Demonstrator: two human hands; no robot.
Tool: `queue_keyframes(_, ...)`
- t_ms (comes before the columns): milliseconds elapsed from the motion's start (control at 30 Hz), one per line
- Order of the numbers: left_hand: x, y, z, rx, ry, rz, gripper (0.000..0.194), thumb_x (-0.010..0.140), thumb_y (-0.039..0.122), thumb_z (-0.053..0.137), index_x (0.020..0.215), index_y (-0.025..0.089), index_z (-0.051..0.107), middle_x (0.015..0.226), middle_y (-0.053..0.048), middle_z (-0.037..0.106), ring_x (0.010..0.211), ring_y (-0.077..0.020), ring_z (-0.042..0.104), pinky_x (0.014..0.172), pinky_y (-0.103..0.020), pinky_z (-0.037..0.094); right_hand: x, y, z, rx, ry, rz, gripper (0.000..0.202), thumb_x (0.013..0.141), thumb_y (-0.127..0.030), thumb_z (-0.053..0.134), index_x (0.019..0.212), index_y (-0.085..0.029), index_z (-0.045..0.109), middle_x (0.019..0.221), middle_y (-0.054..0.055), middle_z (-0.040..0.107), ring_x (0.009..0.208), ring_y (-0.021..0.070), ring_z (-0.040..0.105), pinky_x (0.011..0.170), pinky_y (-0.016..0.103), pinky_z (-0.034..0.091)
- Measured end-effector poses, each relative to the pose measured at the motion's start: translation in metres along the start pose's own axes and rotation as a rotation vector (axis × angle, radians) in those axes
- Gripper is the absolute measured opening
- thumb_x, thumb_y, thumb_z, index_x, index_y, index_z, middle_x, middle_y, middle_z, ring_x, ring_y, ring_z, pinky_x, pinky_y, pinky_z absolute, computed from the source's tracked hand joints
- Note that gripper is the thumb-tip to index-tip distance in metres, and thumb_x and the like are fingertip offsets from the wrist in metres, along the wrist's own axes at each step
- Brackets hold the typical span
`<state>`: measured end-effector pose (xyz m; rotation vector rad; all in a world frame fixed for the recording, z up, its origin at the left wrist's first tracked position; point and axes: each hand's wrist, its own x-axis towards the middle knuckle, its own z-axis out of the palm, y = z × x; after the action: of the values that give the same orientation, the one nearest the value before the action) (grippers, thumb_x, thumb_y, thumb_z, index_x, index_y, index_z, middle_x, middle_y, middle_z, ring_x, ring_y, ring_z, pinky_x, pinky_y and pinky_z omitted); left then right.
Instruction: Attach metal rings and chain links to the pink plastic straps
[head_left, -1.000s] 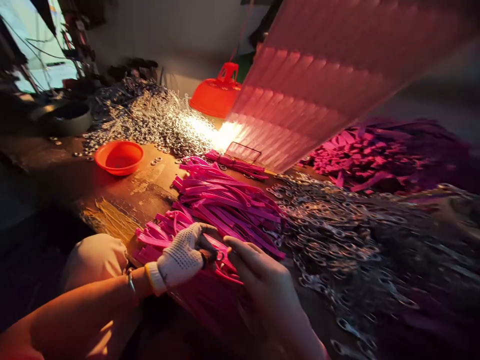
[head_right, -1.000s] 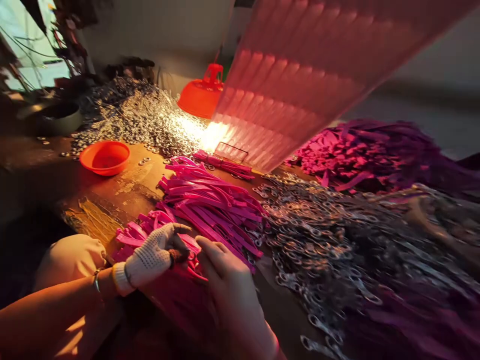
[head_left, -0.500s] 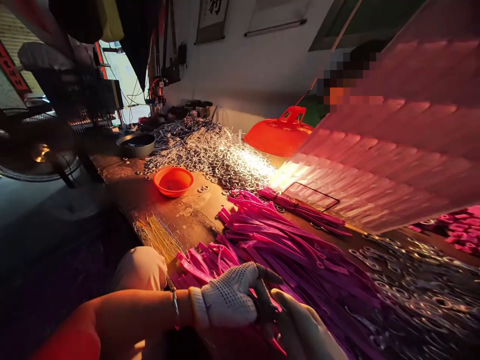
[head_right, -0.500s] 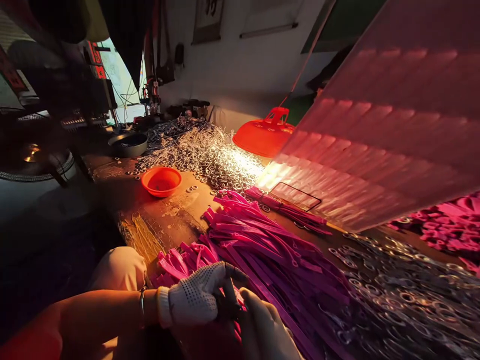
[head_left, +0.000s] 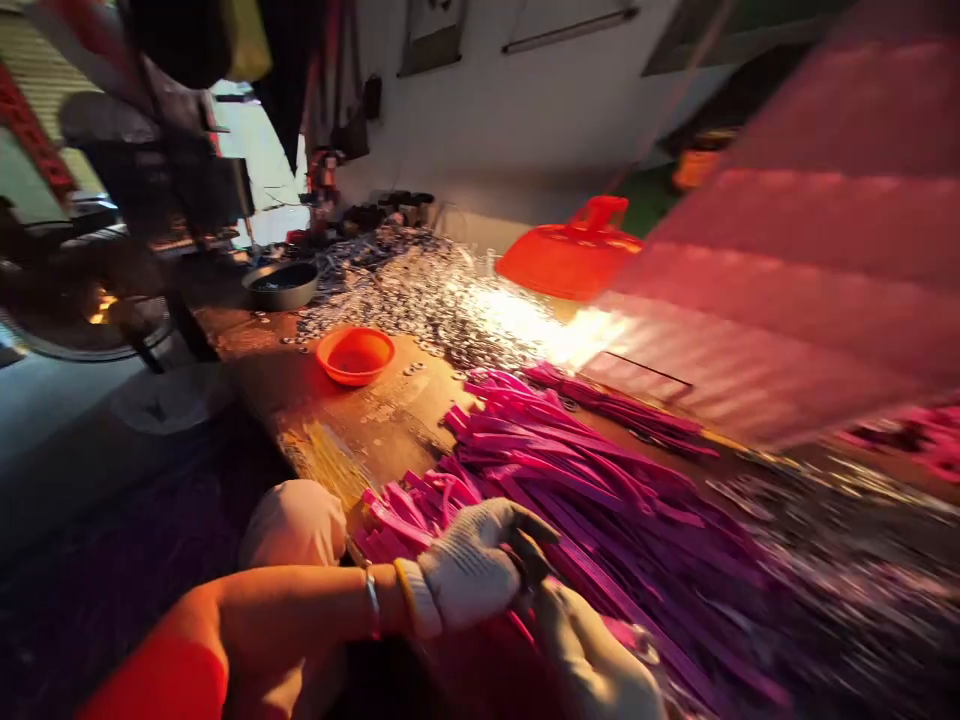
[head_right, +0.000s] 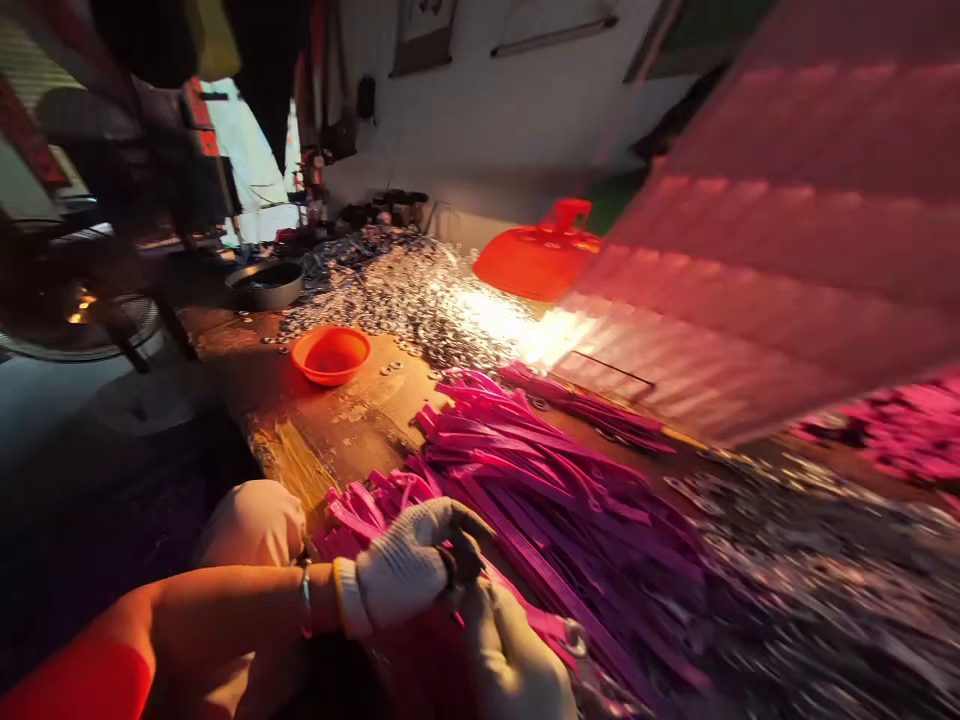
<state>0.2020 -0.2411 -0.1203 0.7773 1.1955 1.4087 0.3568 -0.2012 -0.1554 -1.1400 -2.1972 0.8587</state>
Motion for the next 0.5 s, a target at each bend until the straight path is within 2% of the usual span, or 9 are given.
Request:
queue_keyframes(33, -0.003, 0.011, -0.003, 0.092, -0.026, 0.017, 0.028, 0.068, 0.010, 0.058, 0.094, 0.018, 0.065, 0.075, -0.002, 0.057, 0.056, -0.0096, 0.047, 0.054, -0.026, 0.041, -0.005, -0.008, -0.003, 0.006, 0.025, -0.045, 0.040, 0.098, -0.053, 0.045, 0.103, -0.027, 0.076, 0.099, 0.007, 0.079, 0.086, 0.0253, 0.076, 0.065, 0.029, 0.058)
queue_keyframes(67, -0.003, 0.022, -0.008, 0.211, -0.077, 0.026, 0.023, 0.071, 0.015, 0.061, 0.094, 0.016, 0.066, 0.078, -0.002, 0.059, 0.059, -0.0096, 0.048, 0.056, -0.026, 0.041, -0.010, -0.016, -0.005, -0.006, 0.074, -0.100, 0.039, 0.099, -0.049, 0.045, 0.103, -0.025, 0.075, 0.098, 0.008, 0.079, 0.085, 0.0242, 0.075, 0.069, 0.029, 0.057)
queue_keyframes(100, 0.002, 0.031, -0.016, 0.349, -0.079, 0.039, 0.022, 0.077, 0.023, 0.063, 0.097, 0.015, 0.067, 0.079, -0.002, 0.061, 0.060, -0.0100, 0.049, 0.058, -0.025, 0.042, -0.013, -0.021, -0.009, -0.034, 0.138, -0.150, 0.037, 0.101, -0.045, 0.044, 0.101, -0.023, 0.074, 0.092, 0.007, 0.079, 0.078, 0.0220, 0.074, 0.067, 0.028, 0.055)
queue_keyframes(167, 0.022, 0.046, -0.038, 0.601, -0.050, 0.072, 0.027, 0.083, 0.033, 0.061, 0.099, 0.013, 0.068, 0.078, -0.002, 0.063, 0.062, -0.0120, 0.051, 0.058, -0.025, 0.043, -0.017, -0.024, -0.015, -0.129, 0.246, -0.233, 0.031, 0.103, -0.038, 0.044, 0.100, -0.022, 0.070, 0.084, 0.006, 0.076, 0.071, 0.0182, 0.070, 0.065, 0.027, 0.051)
queue_keyframes(200, 0.036, 0.050, -0.048, 0.718, -0.079, 0.098, 0.026, 0.083, 0.032, 0.059, 0.098, 0.013, 0.068, 0.080, -0.003, 0.065, 0.066, -0.0137, 0.055, 0.061, -0.026, 0.045, -0.018, -0.023, -0.017, -0.193, 0.299, -0.267, 0.028, 0.103, -0.035, 0.045, 0.099, -0.021, 0.068, 0.084, 0.005, 0.074, 0.072, 0.0177, 0.068, 0.067, 0.028, 0.050)
queue_keyframes(300, 0.072, 0.057, -0.069, 1.112, -0.179, 0.218, 0.020, 0.080, 0.021, 0.058, 0.093, 0.013, 0.072, 0.086, -0.007, 0.072, 0.077, -0.0185, 0.064, 0.070, -0.028, 0.050, -0.020, -0.014, -0.021, -0.370, 0.411, -0.348, 0.016, 0.101, -0.028, 0.050, 0.099, -0.021, 0.064, 0.102, 0.009, 0.070, 0.100, 0.0230, 0.064, 0.089, 0.040, 0.050)
queue_keyframes(400, 0.095, 0.056, -0.067, 1.376, -0.224, 0.312, 0.024, 0.076, 0.009, 0.054, 0.089, 0.013, 0.073, 0.082, -0.007, 0.074, 0.075, -0.0186, 0.066, 0.070, -0.027, 0.049, -0.017, -0.004, -0.017, -0.435, 0.404, -0.378, 0.011, 0.099, -0.022, 0.052, 0.097, -0.018, 0.062, 0.125, 0.015, 0.065, 0.126, 0.0299, 0.052, 0.109, 0.055, 0.037)
queue_keyframes(500, 0.110, 0.048, -0.046, 1.459, -0.252, 0.360, 0.021, 0.075, 0.008, 0.054, 0.084, 0.014, 0.073, 0.077, -0.006, 0.072, 0.071, -0.0183, 0.064, 0.066, -0.027, 0.046, -0.013, 0.002, -0.011, -0.400, 0.317, -0.345, 0.009, 0.097, -0.019, 0.052, 0.095, -0.018, 0.061, 0.119, 0.013, 0.068, 0.119, 0.0291, 0.054, 0.106, 0.052, 0.040)
